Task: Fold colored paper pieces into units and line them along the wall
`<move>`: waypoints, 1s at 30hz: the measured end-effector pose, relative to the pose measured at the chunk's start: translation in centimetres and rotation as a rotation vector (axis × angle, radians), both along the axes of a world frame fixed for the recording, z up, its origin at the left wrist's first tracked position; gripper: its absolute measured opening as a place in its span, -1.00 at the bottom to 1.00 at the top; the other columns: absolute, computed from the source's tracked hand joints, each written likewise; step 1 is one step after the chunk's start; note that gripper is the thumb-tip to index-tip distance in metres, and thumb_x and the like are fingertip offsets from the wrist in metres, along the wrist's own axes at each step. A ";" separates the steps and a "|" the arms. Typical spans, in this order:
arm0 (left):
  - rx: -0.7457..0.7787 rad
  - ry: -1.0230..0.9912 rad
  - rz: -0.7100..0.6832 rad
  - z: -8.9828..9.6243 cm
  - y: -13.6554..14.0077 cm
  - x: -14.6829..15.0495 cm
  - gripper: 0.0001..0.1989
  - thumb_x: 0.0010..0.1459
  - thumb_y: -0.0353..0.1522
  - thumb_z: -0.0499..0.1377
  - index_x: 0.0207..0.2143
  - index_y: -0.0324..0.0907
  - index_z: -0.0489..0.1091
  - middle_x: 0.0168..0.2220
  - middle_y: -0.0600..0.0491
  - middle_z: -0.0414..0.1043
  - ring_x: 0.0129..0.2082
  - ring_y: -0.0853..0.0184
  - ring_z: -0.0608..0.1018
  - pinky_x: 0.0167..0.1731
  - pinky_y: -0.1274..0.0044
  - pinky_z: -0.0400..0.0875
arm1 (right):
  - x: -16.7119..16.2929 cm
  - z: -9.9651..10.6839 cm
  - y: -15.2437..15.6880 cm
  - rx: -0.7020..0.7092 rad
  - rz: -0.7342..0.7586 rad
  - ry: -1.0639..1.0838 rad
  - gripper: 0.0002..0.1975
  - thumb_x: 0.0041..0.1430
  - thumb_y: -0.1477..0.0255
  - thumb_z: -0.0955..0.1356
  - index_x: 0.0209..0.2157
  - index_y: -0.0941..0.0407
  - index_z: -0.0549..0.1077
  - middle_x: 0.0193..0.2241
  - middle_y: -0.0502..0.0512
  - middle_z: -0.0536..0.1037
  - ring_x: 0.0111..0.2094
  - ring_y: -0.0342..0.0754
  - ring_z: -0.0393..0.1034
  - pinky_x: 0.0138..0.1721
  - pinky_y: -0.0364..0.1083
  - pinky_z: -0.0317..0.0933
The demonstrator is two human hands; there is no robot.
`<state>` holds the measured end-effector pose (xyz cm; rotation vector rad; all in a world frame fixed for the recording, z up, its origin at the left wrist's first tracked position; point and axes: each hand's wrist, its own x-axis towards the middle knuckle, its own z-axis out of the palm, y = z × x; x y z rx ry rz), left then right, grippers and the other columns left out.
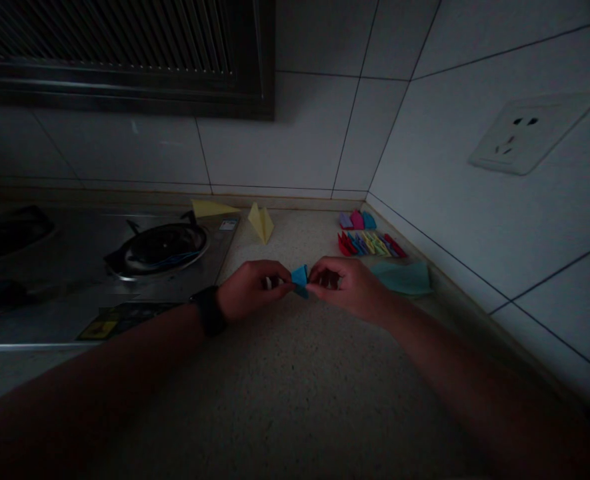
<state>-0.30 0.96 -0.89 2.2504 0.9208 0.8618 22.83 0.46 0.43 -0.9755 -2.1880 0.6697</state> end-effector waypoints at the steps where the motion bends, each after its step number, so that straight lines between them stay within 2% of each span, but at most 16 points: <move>1: 0.002 0.003 -0.005 0.0 -0.1 0.0 -0.85 0.18 -0.32 0.16 -0.32 -0.23 0.46 -0.45 0.09 0.41 -0.48 0.45 0.41 -0.46 0.60 0.28 | 0.0 -0.1 0.0 -0.001 0.000 -0.007 -0.90 0.10 0.41 0.40 -0.34 0.15 0.46 -0.49 -0.01 0.46 -0.47 -0.17 0.30 -0.44 -0.15 0.19; 13: 0.001 0.020 -0.042 0.1 -0.2 0.0 -0.86 0.18 -0.34 0.15 -0.29 -0.23 0.45 -0.42 0.07 0.43 -0.46 0.44 0.42 -0.46 0.60 0.29 | -0.2 -0.1 -0.4 -0.052 0.016 -0.032 -0.89 0.09 0.42 0.39 -0.32 0.15 0.45 -0.49 -0.03 0.42 -0.47 -0.18 0.27 -0.44 -0.16 0.17; 18: -0.001 0.050 -0.058 0.3 -0.4 0.0 -0.87 0.18 -0.37 0.15 -0.28 -0.24 0.45 -0.40 0.06 0.43 -0.45 0.44 0.43 -0.45 0.60 0.29 | 0.0 -0.2 -0.6 -0.077 0.088 -0.070 -0.91 0.10 0.44 0.38 -0.34 0.16 0.47 -0.49 -0.02 0.43 -0.47 -0.18 0.27 -0.44 -0.16 0.15; 23: -0.039 0.013 -0.139 0.2 -0.6 -0.1 -0.86 0.20 -0.35 0.14 -0.26 -0.23 0.44 -0.40 0.07 0.42 -0.43 0.45 0.43 -0.45 0.62 0.28 | 0.1 0.5 -1.0 -0.150 0.184 -0.102 -0.86 0.12 0.38 0.38 -0.39 0.17 0.46 -0.52 -0.03 0.41 -0.48 -0.19 0.24 -0.46 -0.17 0.13; 30: -0.106 -0.006 -0.155 0.3 -0.7 0.0 -0.84 0.19 -0.32 0.14 -0.29 -0.24 0.43 -0.39 0.06 0.42 -0.43 0.43 0.43 -0.44 0.60 0.29 | 0.1 0.6 -1.1 -0.235 0.238 -0.067 -0.83 0.15 0.36 0.37 -0.30 0.18 0.50 -0.46 0.00 0.45 -0.43 -0.17 0.27 -0.43 -0.17 0.19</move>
